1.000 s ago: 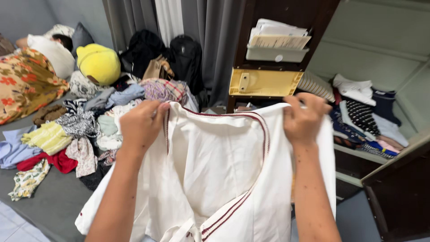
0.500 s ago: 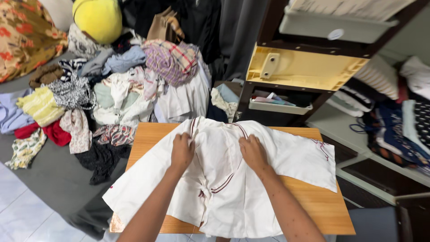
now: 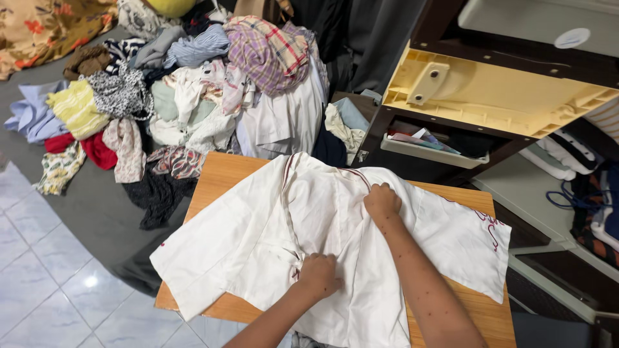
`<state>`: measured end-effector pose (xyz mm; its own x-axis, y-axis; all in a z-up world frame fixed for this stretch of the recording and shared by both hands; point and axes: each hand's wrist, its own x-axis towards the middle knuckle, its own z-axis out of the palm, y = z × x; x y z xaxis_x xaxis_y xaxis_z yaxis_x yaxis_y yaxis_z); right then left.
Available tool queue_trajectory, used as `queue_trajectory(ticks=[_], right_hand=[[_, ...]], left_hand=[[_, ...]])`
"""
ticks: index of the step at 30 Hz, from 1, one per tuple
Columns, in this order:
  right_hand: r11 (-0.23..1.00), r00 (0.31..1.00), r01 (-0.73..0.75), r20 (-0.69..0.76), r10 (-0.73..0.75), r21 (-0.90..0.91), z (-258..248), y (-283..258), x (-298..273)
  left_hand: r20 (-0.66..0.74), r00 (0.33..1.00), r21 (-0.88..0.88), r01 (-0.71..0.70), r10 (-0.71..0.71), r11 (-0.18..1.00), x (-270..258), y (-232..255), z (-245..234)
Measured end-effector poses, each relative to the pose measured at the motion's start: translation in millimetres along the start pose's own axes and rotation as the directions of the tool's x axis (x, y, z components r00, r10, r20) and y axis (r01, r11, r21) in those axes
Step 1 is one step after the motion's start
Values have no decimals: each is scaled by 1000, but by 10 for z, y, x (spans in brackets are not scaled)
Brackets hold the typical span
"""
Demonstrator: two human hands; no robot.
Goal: The person folds several garments one by one on a wooden table and places them into a wardrobe. The items include a white short-sleeved top, a white long-sleeved shirt, a patterned top, and a yellow striped top. Each item is smoothed, folded into a compact rectangle, and stacked in the wardrobe.
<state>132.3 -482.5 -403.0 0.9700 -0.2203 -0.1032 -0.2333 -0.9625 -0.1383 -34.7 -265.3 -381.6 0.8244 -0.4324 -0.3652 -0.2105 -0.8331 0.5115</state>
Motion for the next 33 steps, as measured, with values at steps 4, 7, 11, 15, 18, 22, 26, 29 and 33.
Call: queue_trajectory(ticks=[4, 7, 11, 15, 18, 22, 26, 29, 33], right_hand=[[994, 971, -87, 227, 69, 68, -332, -9, 49], [990, 955, -116, 284, 88, 84, -514, -53, -18], [1000, 965, 3, 260, -7, 17, -331, -55, 15], [988, 974, -96, 216, 69, 119, -299, 81, 188], [910, 971, -222, 165, 174, 350, -576, 173, 450], [676, 974, -223, 130, 187, 703, -632, -16, 699], [844, 958, 241, -258, -126, 479, -358, -269, 461], [874, 911, 366, -313, -267, 320, -253, -423, -381], [857, 812, 509, -377, -446, 80, -241, -358, -1567]], left_hand=[[149, 989, -130, 20, -1, 991, -22, 40, -126], [242, 970, -223, 21, 35, 975, -138, 167, -327], [191, 977, -448, 2, 93, 894, -296, 386, -462], [-28, 991, -481, -130, 133, 867, -305, 394, -394], [-155, 987, -451, -99, 32, 887, -346, 280, -343], [-500, 833, -583, -122, -236, 803, -427, 217, -352], [-693, 676, -378, -46, -249, 925, -407, 125, -370], [-670, 659, -384, 85, -340, 920, -375, -283, -300], [-817, 457, -214, 324, -351, 922, -742, -1178, -240]])
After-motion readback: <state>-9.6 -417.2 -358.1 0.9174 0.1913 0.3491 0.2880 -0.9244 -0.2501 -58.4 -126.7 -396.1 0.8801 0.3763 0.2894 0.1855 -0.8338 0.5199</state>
